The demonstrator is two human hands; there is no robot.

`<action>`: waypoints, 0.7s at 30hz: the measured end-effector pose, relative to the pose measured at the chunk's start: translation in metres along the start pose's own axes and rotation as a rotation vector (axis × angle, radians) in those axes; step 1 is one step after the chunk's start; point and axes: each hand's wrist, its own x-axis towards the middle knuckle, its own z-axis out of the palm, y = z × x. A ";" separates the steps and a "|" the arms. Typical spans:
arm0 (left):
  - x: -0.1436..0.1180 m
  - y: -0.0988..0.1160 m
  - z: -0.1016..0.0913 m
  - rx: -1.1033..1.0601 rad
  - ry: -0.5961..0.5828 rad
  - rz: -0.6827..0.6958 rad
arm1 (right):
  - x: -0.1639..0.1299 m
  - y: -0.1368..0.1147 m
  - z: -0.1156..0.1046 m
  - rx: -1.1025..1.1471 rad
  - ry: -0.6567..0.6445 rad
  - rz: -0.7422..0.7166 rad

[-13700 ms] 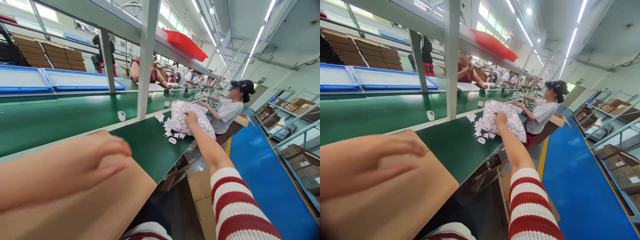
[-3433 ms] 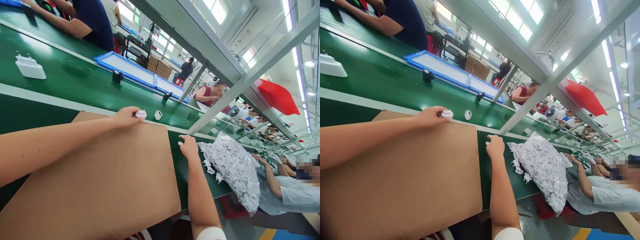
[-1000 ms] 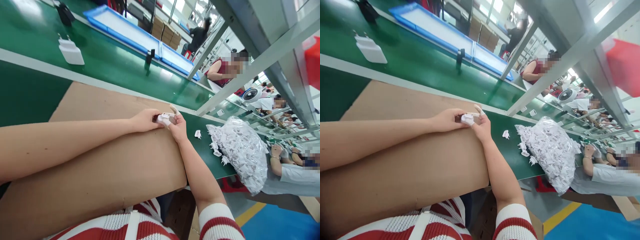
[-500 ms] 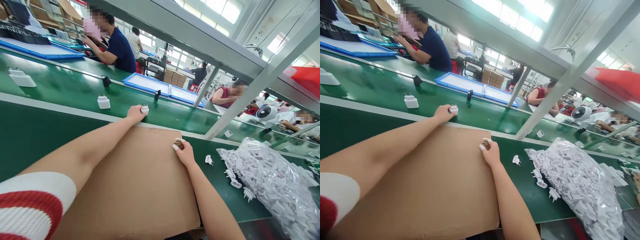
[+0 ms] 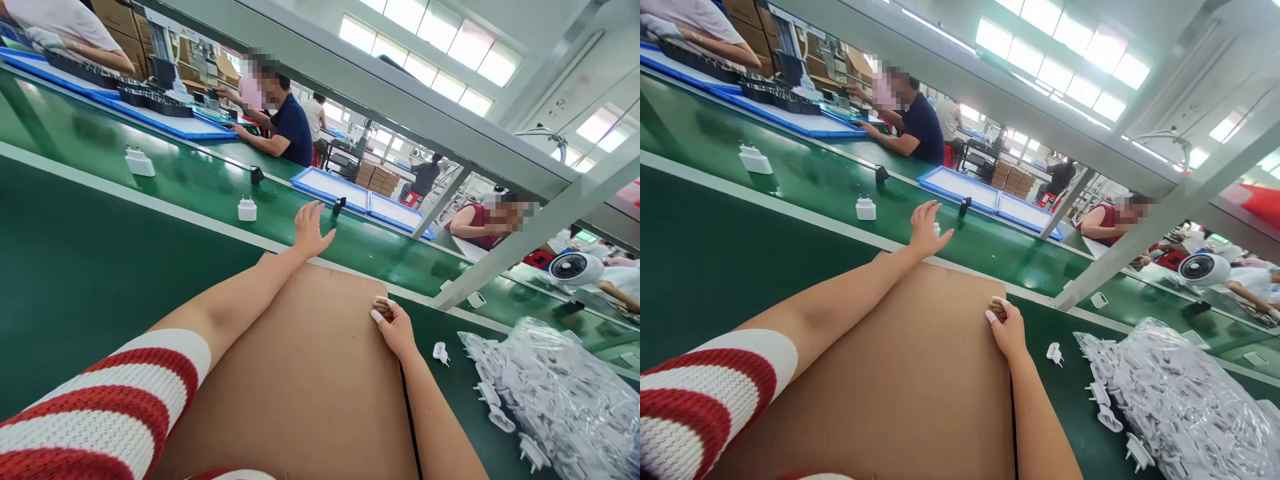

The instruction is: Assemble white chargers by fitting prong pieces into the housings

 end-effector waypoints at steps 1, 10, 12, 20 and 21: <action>0.002 0.009 -0.003 -0.036 0.031 0.099 | 0.000 0.001 0.000 -0.018 0.007 -0.005; -0.056 0.090 0.015 -0.197 -0.616 0.653 | -0.001 0.005 0.003 -0.081 0.038 -0.027; -0.079 0.089 0.028 -0.133 -0.873 0.640 | -0.001 0.003 0.003 -0.101 0.036 -0.023; -0.093 0.074 0.045 -0.137 -1.036 0.608 | -0.001 0.002 0.001 -0.187 0.043 -0.032; -0.092 0.074 0.045 -0.139 -1.043 0.604 | -0.001 0.003 0.001 -0.191 0.045 -0.030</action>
